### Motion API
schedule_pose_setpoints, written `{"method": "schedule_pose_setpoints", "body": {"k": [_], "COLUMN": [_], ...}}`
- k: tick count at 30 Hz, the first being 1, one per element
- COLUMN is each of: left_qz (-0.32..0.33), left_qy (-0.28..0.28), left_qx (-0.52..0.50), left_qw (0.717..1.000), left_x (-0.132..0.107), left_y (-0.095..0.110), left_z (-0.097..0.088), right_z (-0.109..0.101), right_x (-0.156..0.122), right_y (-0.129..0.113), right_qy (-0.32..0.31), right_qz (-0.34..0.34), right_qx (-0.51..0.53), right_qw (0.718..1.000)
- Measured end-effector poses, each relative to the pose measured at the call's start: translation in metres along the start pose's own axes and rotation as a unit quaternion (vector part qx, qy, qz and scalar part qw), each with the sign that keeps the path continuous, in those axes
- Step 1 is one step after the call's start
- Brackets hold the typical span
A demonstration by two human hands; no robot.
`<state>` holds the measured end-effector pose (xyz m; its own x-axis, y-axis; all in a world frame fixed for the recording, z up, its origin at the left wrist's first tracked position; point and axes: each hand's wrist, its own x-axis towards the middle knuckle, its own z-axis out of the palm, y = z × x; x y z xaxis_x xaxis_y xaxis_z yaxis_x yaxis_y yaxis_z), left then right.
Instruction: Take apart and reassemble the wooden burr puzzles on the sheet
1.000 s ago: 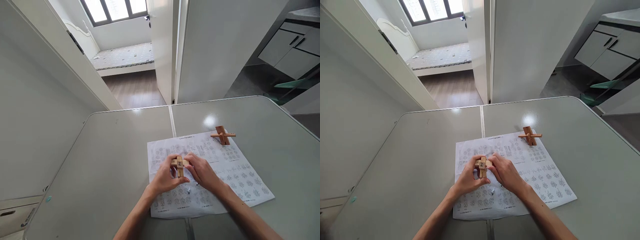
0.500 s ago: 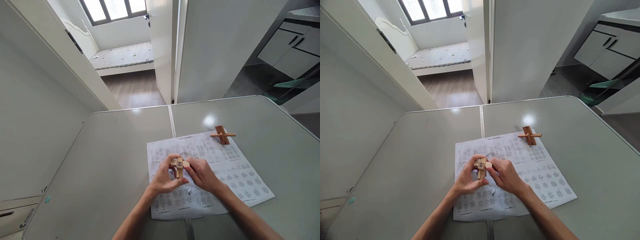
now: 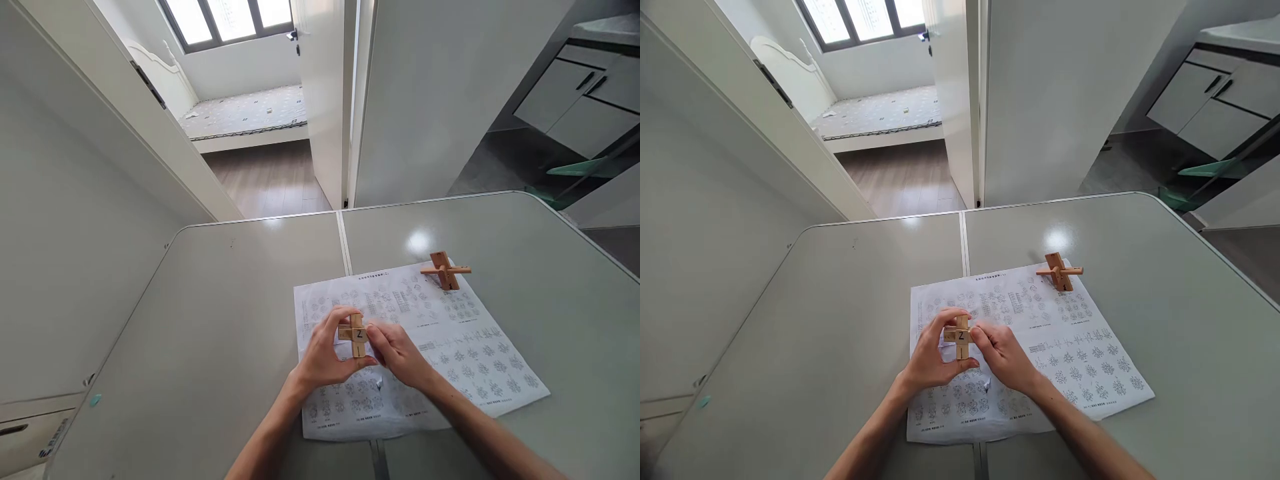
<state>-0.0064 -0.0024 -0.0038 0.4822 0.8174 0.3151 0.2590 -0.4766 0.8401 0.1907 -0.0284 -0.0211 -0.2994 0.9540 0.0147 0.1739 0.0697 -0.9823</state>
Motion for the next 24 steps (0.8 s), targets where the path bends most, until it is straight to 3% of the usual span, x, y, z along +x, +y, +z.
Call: {"method": "schedule_pose_setpoints", "body": {"k": [5, 10, 18, 24], "left_qz": [0.051, 0.009, -0.081, -0.092], "left_qy": [0.017, 0.021, 0.023, 0.028], "left_qx": [0.044, 0.050, 0.040, 0.042], "left_qw": [0.998, 0.999, 0.996, 0.994], "left_x": [-0.001, -0.002, -0.001, 0.001], "left_y": [-0.004, -0.009, -0.012, -0.011], "left_z": [-0.001, 0.004, 0.009, 0.009], "right_z": [0.002, 0.003, -0.034, -0.056], "right_x": [0.000, 0.002, 0.020, 0.021], "right_y": [0.005, 0.004, 0.000, 0.005], "right_qy": [-0.060, -0.036, 0.119, 0.162], "right_qz": [0.099, 0.129, 0.135, 0.112], "right_qx": [0.144, 0.300, 0.559, 0.658], "right_qw": [0.983, 0.945, 0.809, 0.727]}}
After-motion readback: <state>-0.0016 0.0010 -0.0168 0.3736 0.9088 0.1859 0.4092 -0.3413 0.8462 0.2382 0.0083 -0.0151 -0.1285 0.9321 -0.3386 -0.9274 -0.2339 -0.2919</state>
